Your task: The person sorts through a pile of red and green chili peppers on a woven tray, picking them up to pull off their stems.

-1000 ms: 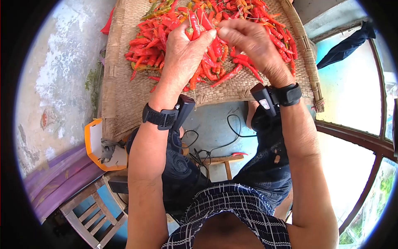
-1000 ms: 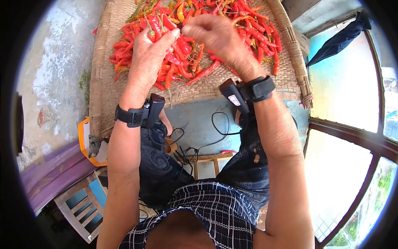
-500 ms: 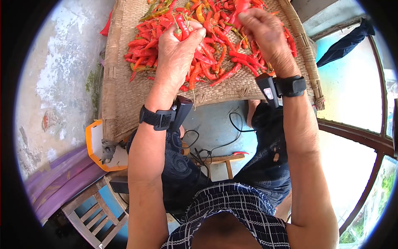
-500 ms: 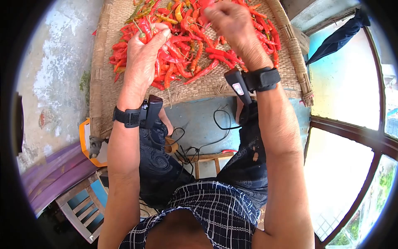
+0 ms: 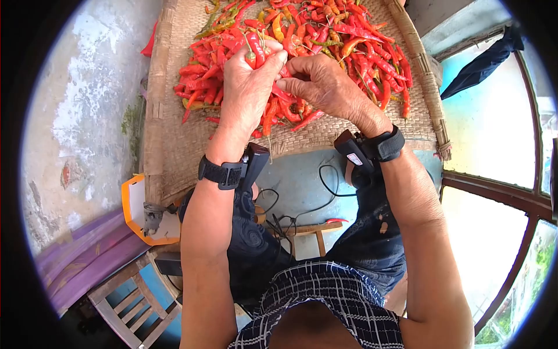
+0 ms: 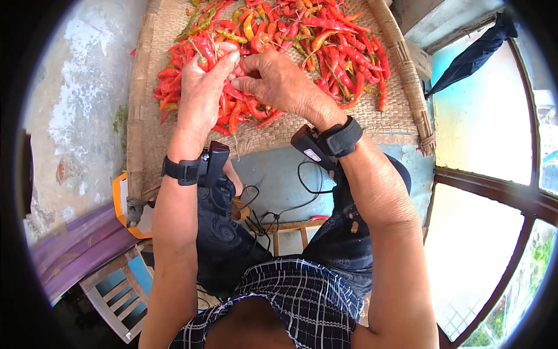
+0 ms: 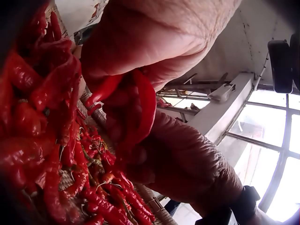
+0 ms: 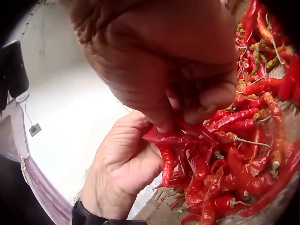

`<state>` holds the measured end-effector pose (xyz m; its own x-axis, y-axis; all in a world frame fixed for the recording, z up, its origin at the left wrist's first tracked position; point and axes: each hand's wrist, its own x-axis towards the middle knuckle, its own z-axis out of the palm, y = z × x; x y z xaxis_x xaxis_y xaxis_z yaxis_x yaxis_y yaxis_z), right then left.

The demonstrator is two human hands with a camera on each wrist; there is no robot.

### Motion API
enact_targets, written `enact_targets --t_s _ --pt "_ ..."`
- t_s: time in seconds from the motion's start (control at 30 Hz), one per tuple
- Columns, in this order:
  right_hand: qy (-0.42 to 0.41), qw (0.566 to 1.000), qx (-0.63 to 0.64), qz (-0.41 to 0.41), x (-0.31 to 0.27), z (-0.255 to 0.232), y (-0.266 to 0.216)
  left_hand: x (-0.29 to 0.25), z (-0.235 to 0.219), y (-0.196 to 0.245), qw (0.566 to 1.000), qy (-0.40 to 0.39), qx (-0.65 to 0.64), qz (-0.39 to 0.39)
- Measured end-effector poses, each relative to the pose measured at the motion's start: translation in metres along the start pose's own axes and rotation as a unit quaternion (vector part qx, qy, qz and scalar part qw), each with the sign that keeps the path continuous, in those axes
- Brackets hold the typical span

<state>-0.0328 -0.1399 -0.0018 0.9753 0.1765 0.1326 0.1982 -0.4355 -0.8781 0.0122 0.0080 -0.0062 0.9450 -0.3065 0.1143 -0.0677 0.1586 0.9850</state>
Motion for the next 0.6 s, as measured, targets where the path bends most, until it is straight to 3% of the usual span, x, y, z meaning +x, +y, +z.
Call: enact_targets --t_s 0.1,0.17,0.2,0.3,0.33,0.37,0.4,0.43,0.47,0.57,0.6 --pt "0.023 0.999 -0.042 0.001 -0.001 -0.004 -0.003 -0.001 0.005 0.005 0.999 0.005 -0.035 -0.010" --pt "0.084 0.989 -0.108 -0.055 0.001 -0.011 0.005 0.000 0.003 0.002 0.999 -0.007 -0.037 -0.015" --pt "0.061 0.996 -0.060 0.005 0.001 -0.016 0.002 0.000 0.001 0.001 0.999 -0.020 -0.039 -0.020" --pt "0.118 0.987 -0.108 -0.022 0.006 -0.035 0.015 -0.002 -0.002 0.003 0.999 -0.020 -0.023 -0.042" --pt "0.102 0.989 -0.040 0.100 0.004 -0.045 0.007 -0.001 -0.003 0.003 0.999 -0.019 -0.023 -0.041" --pt "0.101 0.989 -0.041 0.100 0.004 -0.050 0.014 -0.001 -0.004 0.004 0.999 -0.019 -0.024 -0.038" --pt "0.189 0.968 0.145 0.078 0.010 -0.053 0.016 -0.001 -0.005 0.005 0.999 -0.020 -0.024 -0.035" --pt "0.269 0.905 0.325 0.054 0.013 -0.054 0.018 -0.001 -0.005 0.005 0.999 -0.018 -0.024 -0.035" --pt "0.340 0.869 0.348 0.087 0.011 -0.054 0.020 -0.001 -0.004 0.006 0.999 -0.013 -0.027 -0.025" --pt "0.344 0.873 0.333 0.089 0.009 -0.047 0.025 -0.001 0.002 0.007 1.000 0.004 -0.024 -0.019" --pt "0.314 0.902 0.282 0.093 0.005 -0.039 0.019 -0.001 0.003 0.008 0.999 0.016 -0.017 -0.022"
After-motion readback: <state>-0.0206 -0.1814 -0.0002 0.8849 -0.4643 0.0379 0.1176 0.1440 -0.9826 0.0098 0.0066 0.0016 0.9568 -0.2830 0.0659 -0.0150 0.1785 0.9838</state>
